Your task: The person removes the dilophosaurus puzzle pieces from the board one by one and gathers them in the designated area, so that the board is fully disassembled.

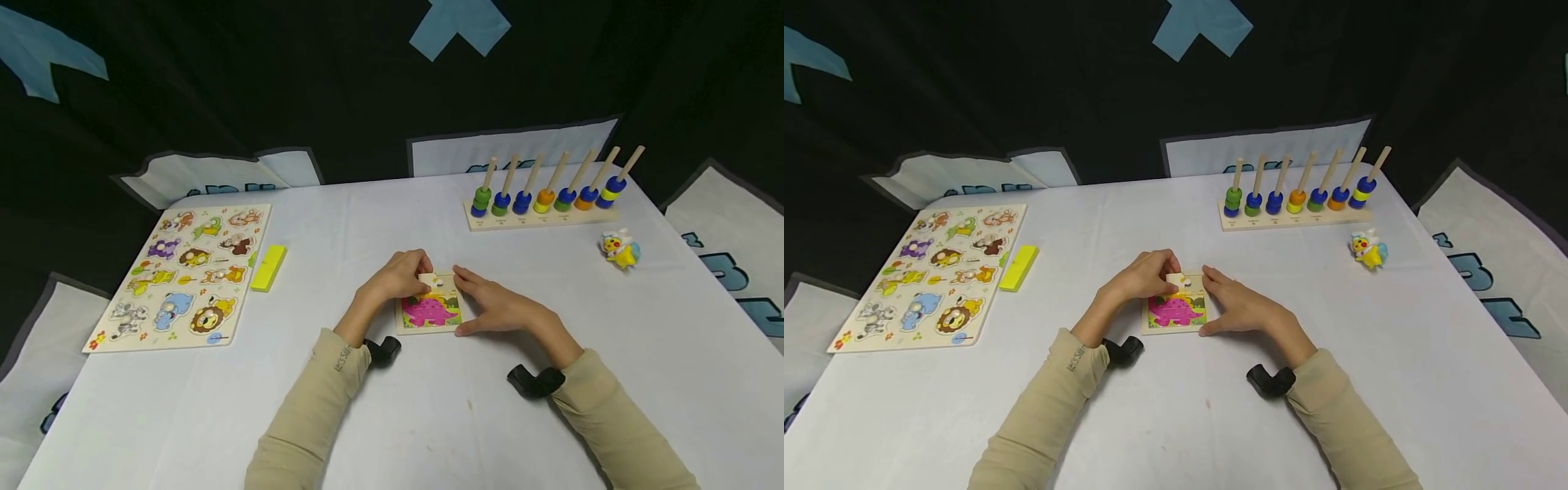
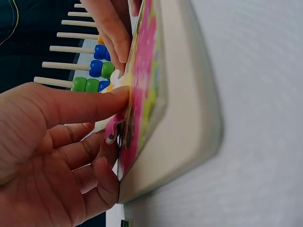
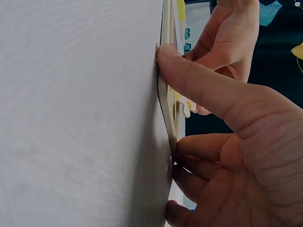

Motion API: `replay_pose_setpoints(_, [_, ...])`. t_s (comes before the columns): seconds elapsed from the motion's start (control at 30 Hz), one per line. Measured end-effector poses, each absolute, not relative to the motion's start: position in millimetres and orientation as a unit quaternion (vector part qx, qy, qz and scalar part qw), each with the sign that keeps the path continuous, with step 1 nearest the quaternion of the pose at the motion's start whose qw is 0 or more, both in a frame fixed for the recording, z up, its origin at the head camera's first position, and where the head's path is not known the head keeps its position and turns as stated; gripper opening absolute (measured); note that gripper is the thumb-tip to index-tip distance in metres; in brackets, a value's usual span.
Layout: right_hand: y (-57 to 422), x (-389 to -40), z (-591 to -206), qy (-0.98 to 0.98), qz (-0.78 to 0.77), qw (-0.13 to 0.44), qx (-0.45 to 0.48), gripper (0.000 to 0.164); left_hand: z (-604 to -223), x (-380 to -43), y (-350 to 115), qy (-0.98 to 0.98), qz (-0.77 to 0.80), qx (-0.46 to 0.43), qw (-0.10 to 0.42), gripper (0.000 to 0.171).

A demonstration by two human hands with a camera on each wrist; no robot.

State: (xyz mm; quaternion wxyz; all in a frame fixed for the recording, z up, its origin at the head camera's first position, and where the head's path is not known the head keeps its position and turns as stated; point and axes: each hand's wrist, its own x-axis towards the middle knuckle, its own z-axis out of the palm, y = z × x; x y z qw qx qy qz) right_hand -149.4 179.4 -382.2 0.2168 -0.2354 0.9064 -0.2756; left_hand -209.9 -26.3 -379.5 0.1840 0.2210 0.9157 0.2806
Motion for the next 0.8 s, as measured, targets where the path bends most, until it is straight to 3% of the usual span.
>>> replay_pose_setpoints(0.43, [179, -151, -383, 0.909, -0.267, 0.217, -0.233, 0.098, -379, -212, -34, 0.898, 0.31, 0.247, 0.189, 0.014])
replay_pose_setpoints(0.8, [179, -151, -383, 0.909, -0.269, 0.218, -0.234, 0.098, -375, -219, -45, 0.889, 0.34, 0.251, 0.173, 0.019])
